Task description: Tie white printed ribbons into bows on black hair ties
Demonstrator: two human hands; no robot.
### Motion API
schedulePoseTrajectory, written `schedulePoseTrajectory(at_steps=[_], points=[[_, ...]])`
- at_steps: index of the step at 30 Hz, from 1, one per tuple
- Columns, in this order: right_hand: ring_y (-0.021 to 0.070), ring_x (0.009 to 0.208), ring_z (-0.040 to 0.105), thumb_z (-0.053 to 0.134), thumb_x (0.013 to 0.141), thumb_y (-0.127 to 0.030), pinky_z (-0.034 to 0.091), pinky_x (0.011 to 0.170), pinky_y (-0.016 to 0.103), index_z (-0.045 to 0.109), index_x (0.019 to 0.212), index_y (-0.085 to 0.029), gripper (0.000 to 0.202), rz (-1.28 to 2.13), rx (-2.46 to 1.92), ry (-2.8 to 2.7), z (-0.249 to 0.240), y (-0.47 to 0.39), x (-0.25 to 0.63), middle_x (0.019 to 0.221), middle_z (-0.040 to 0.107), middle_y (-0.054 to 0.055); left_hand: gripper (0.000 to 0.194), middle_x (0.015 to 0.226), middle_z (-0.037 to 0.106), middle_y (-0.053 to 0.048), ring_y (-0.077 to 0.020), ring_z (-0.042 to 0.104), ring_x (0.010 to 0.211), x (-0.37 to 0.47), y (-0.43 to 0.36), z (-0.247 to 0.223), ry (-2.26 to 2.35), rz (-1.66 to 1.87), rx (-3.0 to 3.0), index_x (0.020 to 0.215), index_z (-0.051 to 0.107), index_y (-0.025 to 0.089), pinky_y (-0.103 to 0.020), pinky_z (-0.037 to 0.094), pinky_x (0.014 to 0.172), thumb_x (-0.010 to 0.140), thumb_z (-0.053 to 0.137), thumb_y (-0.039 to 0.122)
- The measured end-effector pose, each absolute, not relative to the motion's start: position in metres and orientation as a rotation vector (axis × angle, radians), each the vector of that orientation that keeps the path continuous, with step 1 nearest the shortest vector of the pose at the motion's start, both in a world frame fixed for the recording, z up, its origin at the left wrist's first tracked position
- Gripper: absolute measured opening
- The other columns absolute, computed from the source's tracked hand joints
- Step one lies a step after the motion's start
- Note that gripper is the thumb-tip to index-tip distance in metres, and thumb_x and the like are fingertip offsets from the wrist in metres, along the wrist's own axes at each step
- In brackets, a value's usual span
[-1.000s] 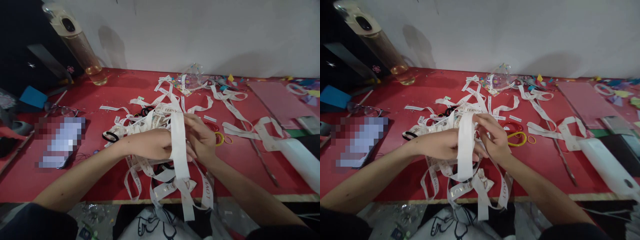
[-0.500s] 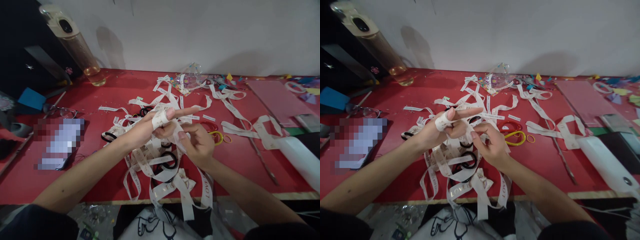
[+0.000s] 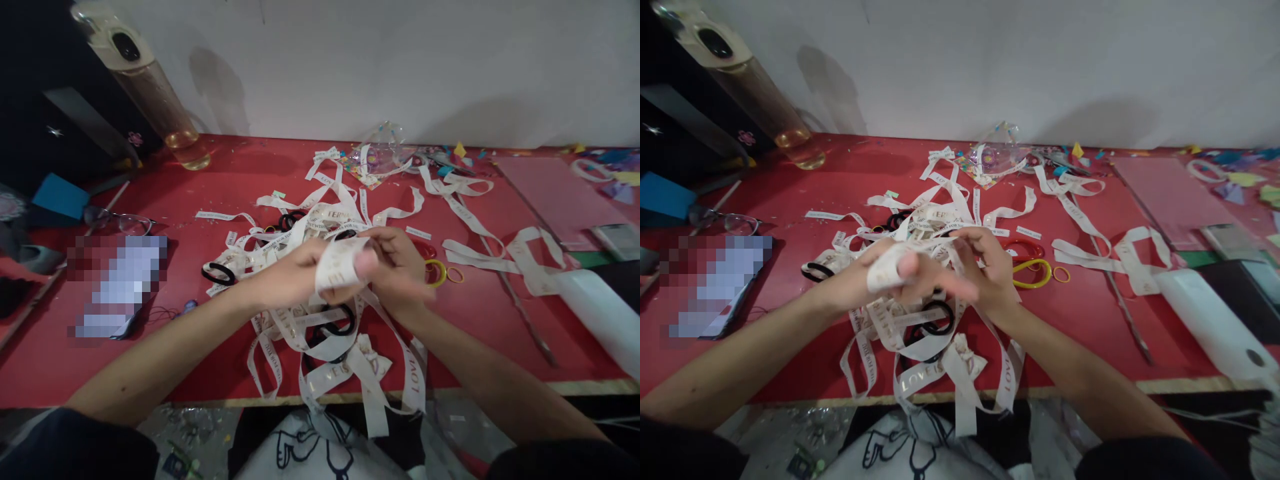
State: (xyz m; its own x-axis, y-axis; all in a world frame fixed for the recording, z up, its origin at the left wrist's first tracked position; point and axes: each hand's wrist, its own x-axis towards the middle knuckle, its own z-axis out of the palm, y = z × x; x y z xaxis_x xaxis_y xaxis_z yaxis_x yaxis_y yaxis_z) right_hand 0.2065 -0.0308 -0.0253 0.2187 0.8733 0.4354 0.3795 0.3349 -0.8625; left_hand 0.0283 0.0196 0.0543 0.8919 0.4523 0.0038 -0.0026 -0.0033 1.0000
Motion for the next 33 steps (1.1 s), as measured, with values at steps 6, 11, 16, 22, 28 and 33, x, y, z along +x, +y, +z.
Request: schedulePoseTrajectory(at_steps=[6,11,16,22,28,33], points=[[0.019,0.072,0.065,0.062,0.091,-0.03,0.052,0.067,0.034,0.061,0.096,-0.025,0.007,0.441,-1.042,-1.067,-0.019,-0.022,0.207,0.081,0.068,0.001,0.034,0.057,0.036,0.006,-0.0074,0.03,0.052,0.036,0.007,0.045,0.317,0.256,1.496,0.095,0.074,0.011,-0.022,0.025,0.048,0.093,0.058,0.042],[0.0191,0.074,0.066,0.048,0.085,-0.014,0.054,0.078,0.038,0.06,0.065,-0.022,0.025,0.325,-0.88,-0.993,-0.018,-0.013,0.214,0.072,0.066,0.002,0.041,0.056,0.024,0.009,-0.0074,0.016,0.049,0.041,0.015,0.037,0.565,0.656,1.26,0.112,0.068,0.012,-0.024,0.015,0.048,0.099,0.046,0.045],[0.0214,0.107,0.068,0.055,0.093,-0.028,0.055,0.097,0.041,0.068,0.115,-0.025,0.026,0.688,-0.88,-1.312,-0.018,-0.02,0.213,0.113,0.072,0.005,0.043,0.053,0.026,0.008,-0.0073,0.022,0.048,0.039,0.014,0.046,0.469,0.504,1.333,0.088,0.07,0.011,-0.024,0.021,0.049,0.099,0.046,0.045],[0.0242,0.12,0.065,0.058,0.093,-0.052,0.058,0.096,0.042,0.051,0.14,-0.029,0.053,1.111,-0.797,-1.698,-0.014,-0.031,0.211,0.134,0.065,0.009,0.039,0.058,0.042,0.004,-0.0085,0.036,0.053,0.041,0.005,0.047,0.326,0.22,1.403,0.084,0.071,0.013,-0.023,0.033,0.052,0.1,0.045,0.037],[0.0169,0.096,0.069,0.06,0.096,-0.035,0.057,0.085,0.033,0.071,0.104,-0.025,0.017,0.988,-0.846,-1.734,-0.01,-0.031,0.212,0.098,0.073,0.002,0.036,0.073,0.061,-0.002,-0.0103,0.053,0.068,0.041,-0.002,0.052,0.167,0.099,1.398,0.083,0.07,0.013,-0.02,0.042,0.059,0.1,0.048,0.034],[0.0138,0.072,0.067,0.053,0.099,-0.035,0.053,0.058,0.025,0.063,0.102,-0.021,0.017,0.892,-1.091,-1.395,-0.009,-0.035,0.207,0.087,0.07,0.002,0.028,0.072,0.059,-0.001,-0.0078,0.046,0.058,0.039,-0.005,0.042,0.104,0.161,1.303,0.095,0.07,0.014,-0.02,0.04,0.054,0.1,0.049,0.031]])
